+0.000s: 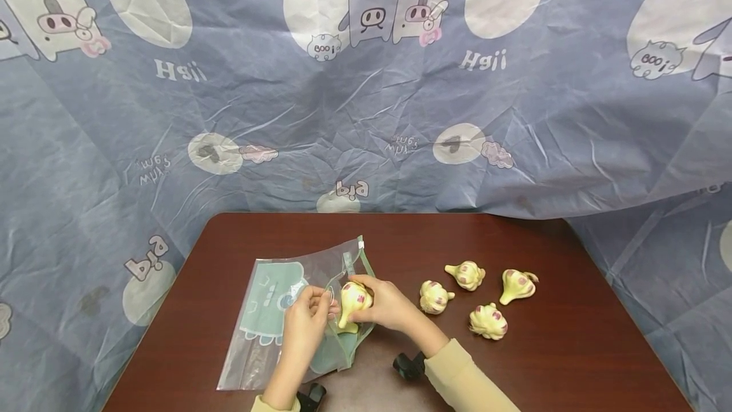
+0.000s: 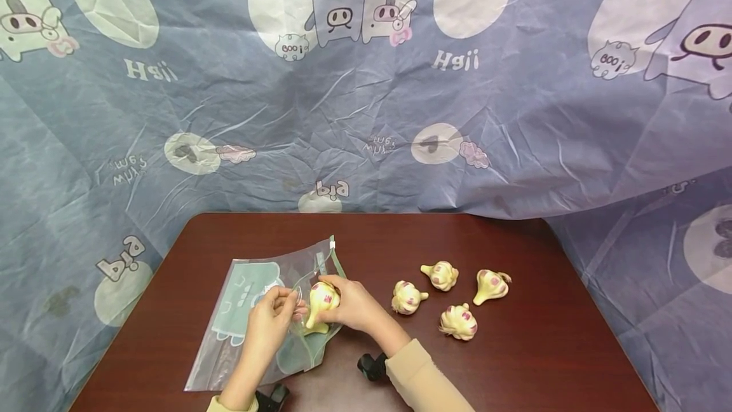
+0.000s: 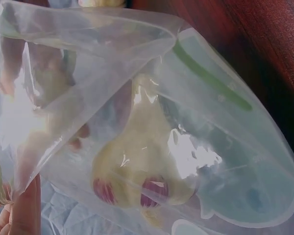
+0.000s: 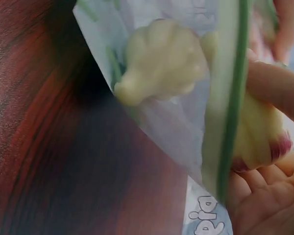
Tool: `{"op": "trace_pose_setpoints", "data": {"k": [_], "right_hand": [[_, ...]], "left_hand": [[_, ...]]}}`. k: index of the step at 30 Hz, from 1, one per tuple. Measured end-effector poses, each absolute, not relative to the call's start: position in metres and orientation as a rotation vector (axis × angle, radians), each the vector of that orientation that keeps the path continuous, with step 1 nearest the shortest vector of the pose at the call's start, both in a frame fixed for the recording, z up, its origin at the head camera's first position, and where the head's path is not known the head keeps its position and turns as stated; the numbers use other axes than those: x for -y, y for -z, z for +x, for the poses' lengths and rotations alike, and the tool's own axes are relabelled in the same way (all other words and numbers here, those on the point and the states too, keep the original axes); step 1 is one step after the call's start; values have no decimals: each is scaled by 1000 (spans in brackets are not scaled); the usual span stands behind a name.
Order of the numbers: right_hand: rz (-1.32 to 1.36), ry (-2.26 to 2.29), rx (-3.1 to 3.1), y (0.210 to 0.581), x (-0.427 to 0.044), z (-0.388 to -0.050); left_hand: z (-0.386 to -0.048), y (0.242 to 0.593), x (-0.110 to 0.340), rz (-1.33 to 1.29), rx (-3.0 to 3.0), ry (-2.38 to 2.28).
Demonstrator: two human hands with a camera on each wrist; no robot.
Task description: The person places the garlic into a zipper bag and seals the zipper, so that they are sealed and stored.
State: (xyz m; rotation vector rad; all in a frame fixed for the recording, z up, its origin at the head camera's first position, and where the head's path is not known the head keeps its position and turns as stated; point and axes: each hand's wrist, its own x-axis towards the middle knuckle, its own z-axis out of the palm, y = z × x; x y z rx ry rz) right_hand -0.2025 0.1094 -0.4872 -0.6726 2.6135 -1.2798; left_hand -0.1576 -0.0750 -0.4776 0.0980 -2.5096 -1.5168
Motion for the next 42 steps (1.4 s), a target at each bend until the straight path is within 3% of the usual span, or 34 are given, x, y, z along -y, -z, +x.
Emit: {"op": "trace_pose_setpoints", "data": {"k": [25, 33, 42], "right_hand": [[-686, 892, -2714, 537, -93, -210], [-700, 928, -2749, 531, -90, -206], [-819, 1053, -2814, 500, -105, -192]], "left_hand": [[-156, 471, 75, 85, 2421, 1620], [-159, 475, 71, 87, 2435, 1620], [-159, 475, 70, 69, 2431, 1625]]}}
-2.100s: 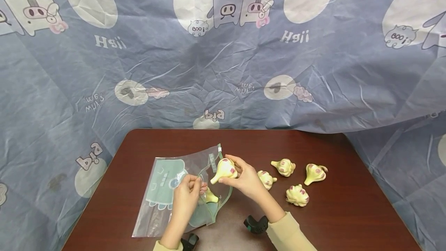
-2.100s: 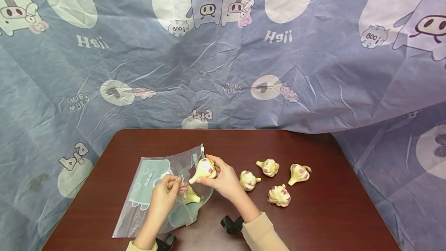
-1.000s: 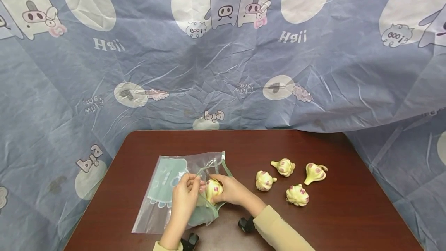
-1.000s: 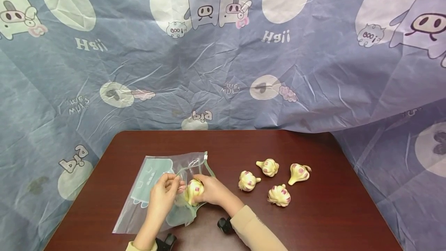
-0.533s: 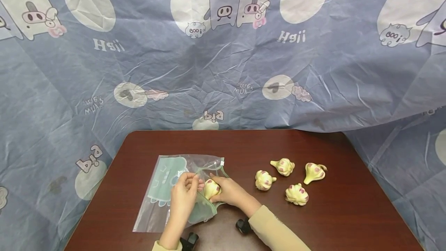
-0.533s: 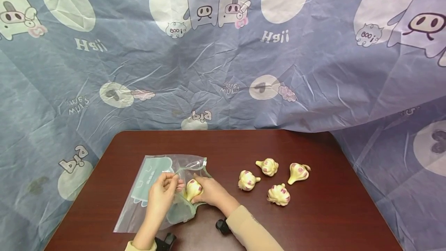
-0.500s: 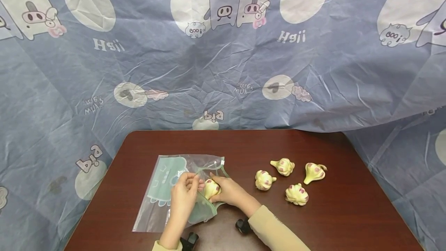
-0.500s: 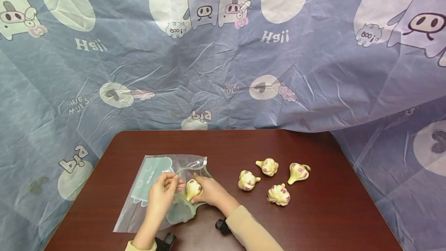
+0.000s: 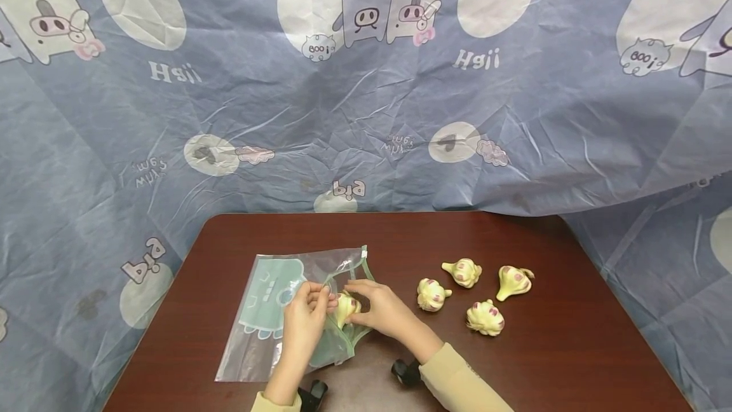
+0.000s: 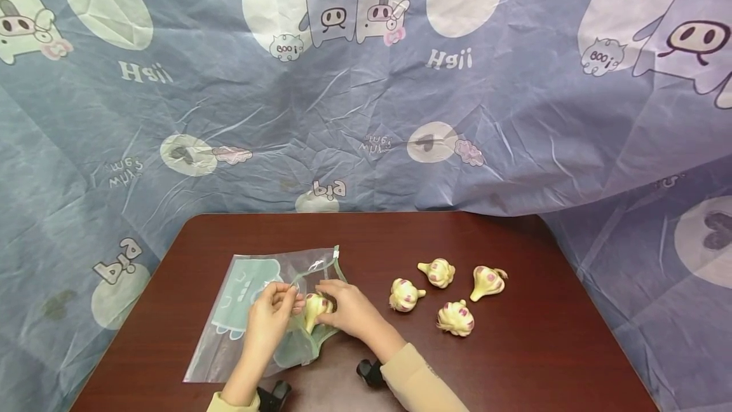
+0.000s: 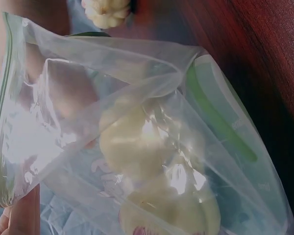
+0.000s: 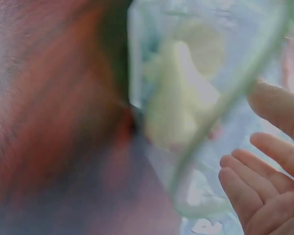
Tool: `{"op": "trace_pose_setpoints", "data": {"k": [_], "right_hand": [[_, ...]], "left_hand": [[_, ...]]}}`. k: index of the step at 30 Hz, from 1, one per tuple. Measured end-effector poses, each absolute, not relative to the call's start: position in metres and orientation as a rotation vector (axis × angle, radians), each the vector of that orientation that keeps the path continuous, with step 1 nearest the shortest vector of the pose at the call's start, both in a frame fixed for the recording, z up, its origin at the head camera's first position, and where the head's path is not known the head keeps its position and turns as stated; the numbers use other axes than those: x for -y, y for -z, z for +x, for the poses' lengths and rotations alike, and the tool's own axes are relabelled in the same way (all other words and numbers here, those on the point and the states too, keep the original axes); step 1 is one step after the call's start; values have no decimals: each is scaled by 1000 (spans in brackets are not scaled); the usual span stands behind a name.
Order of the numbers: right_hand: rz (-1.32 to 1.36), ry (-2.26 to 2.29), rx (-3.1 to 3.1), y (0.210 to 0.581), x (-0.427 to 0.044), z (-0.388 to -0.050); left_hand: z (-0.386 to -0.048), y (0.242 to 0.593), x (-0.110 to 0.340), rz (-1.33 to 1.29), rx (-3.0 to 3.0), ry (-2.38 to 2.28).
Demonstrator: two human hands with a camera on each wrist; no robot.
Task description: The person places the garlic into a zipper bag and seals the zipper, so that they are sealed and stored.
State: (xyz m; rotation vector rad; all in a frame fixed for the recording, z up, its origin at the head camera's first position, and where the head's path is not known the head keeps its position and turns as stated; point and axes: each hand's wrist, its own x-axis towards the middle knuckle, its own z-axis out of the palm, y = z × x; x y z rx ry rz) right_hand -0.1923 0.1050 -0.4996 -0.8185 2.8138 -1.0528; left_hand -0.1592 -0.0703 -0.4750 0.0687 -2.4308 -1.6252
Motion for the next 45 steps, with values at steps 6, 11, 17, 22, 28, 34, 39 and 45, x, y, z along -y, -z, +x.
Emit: {"op": "trace_pose_setpoints", "data": {"k": [6, 11, 17, 22, 28, 34, 39, 45], "right_hand": [[-804, 1249, -2882, 473, -130, -181], [-692, 1348, -2956, 455, -157, -174], [-469, 1546, -2960, 444, -194, -166], [-321, 1759, -2859, 449, -226, -157], [-154, 1762, -2870, 457, -255, -143], [35, 1576, -2983, 463, -277, -130], [185, 1424, -2985, 471, -289, -124], [217, 1333, -2982, 490, -298, -118]], "left_hand": [[-162, 475, 71, 86, 2437, 1653], [-161, 473, 72, 87, 2426, 1675], [-161, 471, 73, 79, 2414, 1669], [-161, 471, 74, 75, 2418, 1656], [-161, 471, 74, 75, 2410, 1678], [-162, 472, 75, 65, 2408, 1670], [-163, 471, 76, 86, 2429, 1641], [-165, 471, 76, 94, 2420, 1638]]}}
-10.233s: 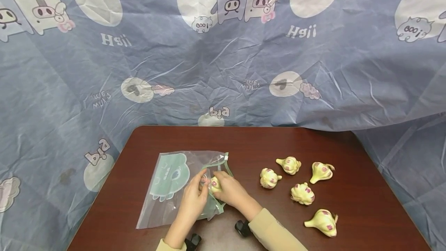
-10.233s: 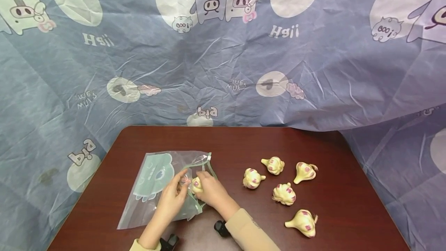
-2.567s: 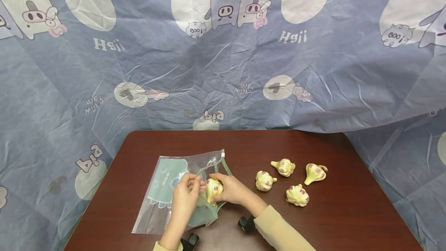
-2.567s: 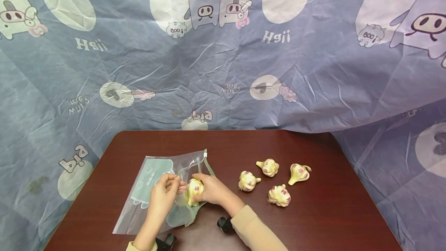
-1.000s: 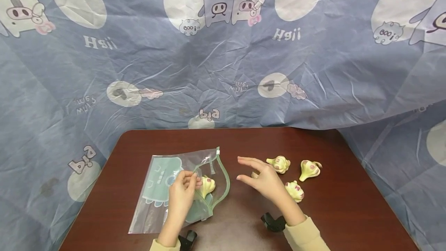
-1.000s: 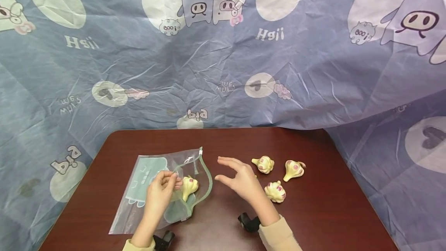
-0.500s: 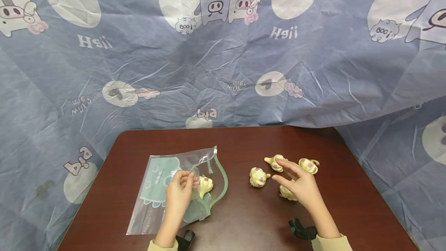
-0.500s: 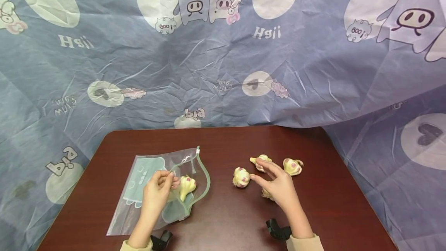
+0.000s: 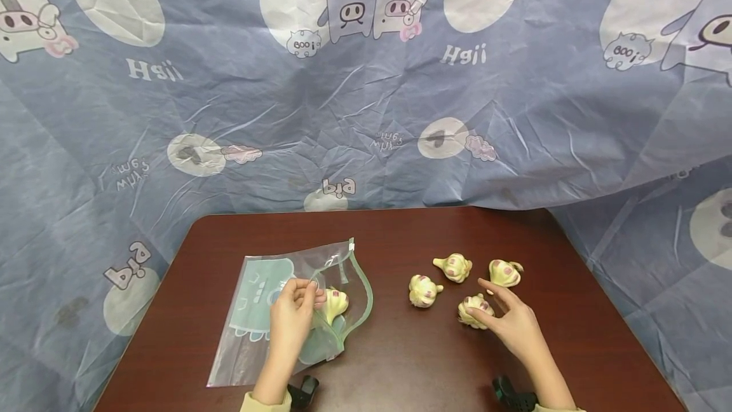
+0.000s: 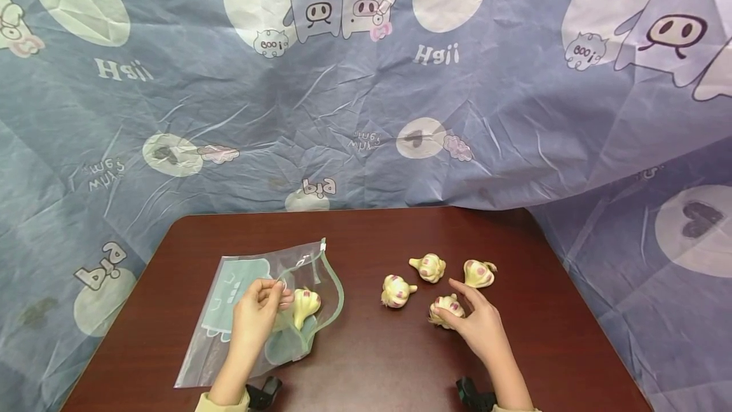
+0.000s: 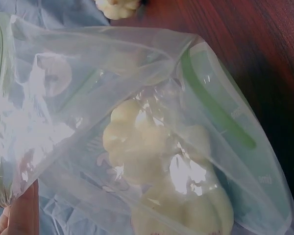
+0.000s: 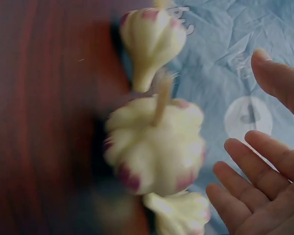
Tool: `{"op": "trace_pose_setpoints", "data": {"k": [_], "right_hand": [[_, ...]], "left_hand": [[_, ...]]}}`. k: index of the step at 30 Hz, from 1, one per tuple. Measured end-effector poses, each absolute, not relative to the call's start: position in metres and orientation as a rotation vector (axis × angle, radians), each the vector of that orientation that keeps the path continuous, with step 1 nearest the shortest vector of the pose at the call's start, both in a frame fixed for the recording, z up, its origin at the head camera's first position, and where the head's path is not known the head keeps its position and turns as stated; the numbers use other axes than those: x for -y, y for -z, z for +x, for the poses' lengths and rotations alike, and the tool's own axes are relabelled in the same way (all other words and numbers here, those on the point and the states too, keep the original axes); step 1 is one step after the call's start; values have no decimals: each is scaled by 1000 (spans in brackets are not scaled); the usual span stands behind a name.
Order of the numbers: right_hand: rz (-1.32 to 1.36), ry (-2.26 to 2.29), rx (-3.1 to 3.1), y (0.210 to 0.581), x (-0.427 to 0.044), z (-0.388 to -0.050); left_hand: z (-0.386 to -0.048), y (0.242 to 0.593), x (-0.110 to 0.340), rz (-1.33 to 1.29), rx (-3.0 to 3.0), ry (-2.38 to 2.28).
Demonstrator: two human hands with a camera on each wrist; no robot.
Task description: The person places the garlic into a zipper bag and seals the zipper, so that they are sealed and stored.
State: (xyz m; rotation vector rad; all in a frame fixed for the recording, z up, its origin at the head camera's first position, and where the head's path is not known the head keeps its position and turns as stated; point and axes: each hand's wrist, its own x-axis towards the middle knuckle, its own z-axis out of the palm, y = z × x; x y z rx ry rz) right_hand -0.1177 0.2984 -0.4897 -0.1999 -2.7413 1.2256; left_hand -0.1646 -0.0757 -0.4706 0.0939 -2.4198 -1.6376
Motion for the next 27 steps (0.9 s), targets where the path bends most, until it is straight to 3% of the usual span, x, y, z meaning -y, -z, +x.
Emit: {"op": "trace_pose_setpoints", "data": {"k": [27], "right_hand": [[-249, -1110, 2838, 540, -306, -114]], "left_hand": [[-164, 468, 78, 91, 2412, 1650]]}}
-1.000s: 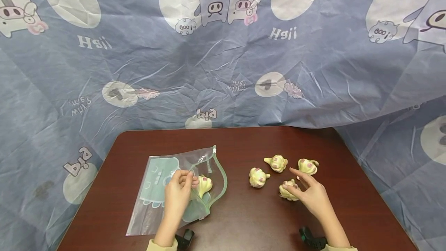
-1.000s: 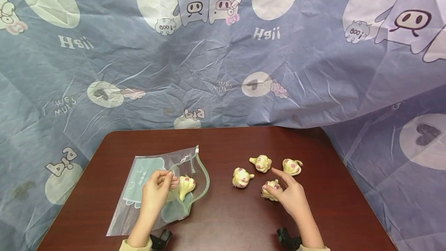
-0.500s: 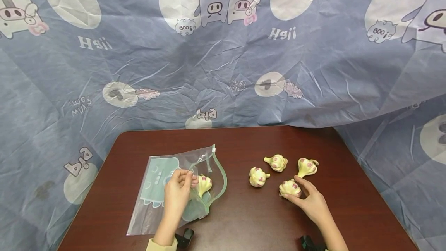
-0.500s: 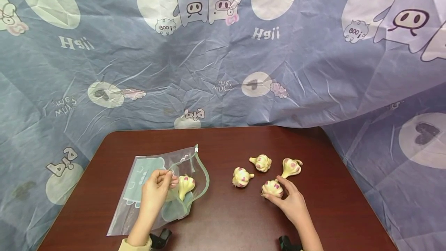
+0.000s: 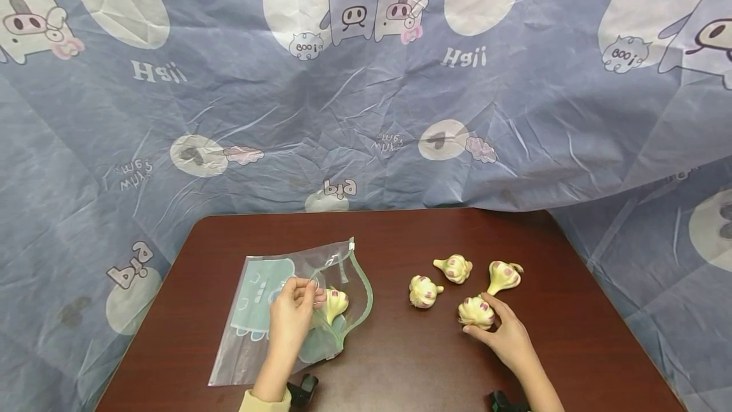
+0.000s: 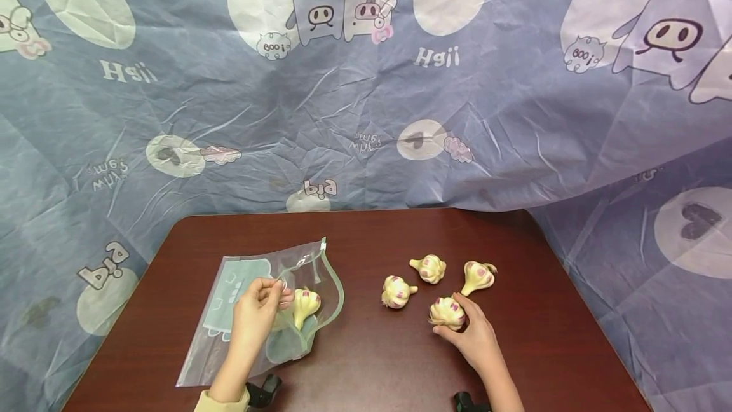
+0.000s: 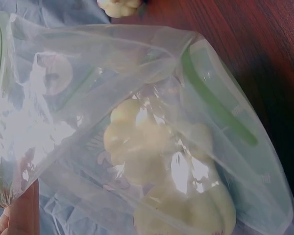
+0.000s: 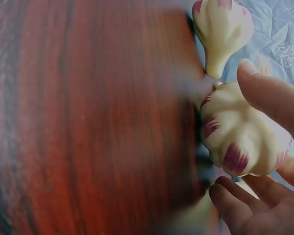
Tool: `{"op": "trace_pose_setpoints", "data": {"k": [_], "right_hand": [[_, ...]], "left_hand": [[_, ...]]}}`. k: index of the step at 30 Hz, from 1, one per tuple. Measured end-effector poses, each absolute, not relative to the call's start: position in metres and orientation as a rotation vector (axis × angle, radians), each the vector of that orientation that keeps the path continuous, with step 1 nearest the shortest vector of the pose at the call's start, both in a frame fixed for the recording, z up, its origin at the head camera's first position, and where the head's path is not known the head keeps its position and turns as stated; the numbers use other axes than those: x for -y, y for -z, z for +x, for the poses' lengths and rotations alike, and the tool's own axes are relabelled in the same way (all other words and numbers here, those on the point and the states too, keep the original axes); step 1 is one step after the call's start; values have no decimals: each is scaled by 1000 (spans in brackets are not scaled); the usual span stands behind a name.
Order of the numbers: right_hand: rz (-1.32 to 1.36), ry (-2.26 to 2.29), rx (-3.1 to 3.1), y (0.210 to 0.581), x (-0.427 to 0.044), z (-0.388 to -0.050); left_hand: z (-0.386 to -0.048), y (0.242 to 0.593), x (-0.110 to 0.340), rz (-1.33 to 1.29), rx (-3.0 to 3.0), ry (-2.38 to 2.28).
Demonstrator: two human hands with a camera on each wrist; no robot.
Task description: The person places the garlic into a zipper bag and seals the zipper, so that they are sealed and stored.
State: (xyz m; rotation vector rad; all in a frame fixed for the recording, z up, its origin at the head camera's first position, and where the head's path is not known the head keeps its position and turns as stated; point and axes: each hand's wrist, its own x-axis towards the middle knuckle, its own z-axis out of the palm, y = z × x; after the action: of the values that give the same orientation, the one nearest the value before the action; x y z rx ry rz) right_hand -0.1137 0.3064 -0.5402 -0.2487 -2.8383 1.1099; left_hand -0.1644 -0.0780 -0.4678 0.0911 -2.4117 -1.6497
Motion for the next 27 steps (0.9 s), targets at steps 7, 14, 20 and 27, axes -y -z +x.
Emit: {"op": "trace_pose_setpoints", "data": {"k": [7, 14, 20, 27], "right_hand": [[-285, -1108, 2853, 544, -308, -116], [-299, -1151, 2839, 546, -308, -116], [-346, -1224, 2852, 545, -308, -116], [-359, -1225, 2852, 544, -309, -116]], "left_hand": [[-165, 468, 77, 112, 2432, 1650], [-165, 467, 78, 114, 2441, 1635], [-164, 466, 78, 115, 2427, 1643], [-164, 465, 78, 108, 2423, 1639]]}}
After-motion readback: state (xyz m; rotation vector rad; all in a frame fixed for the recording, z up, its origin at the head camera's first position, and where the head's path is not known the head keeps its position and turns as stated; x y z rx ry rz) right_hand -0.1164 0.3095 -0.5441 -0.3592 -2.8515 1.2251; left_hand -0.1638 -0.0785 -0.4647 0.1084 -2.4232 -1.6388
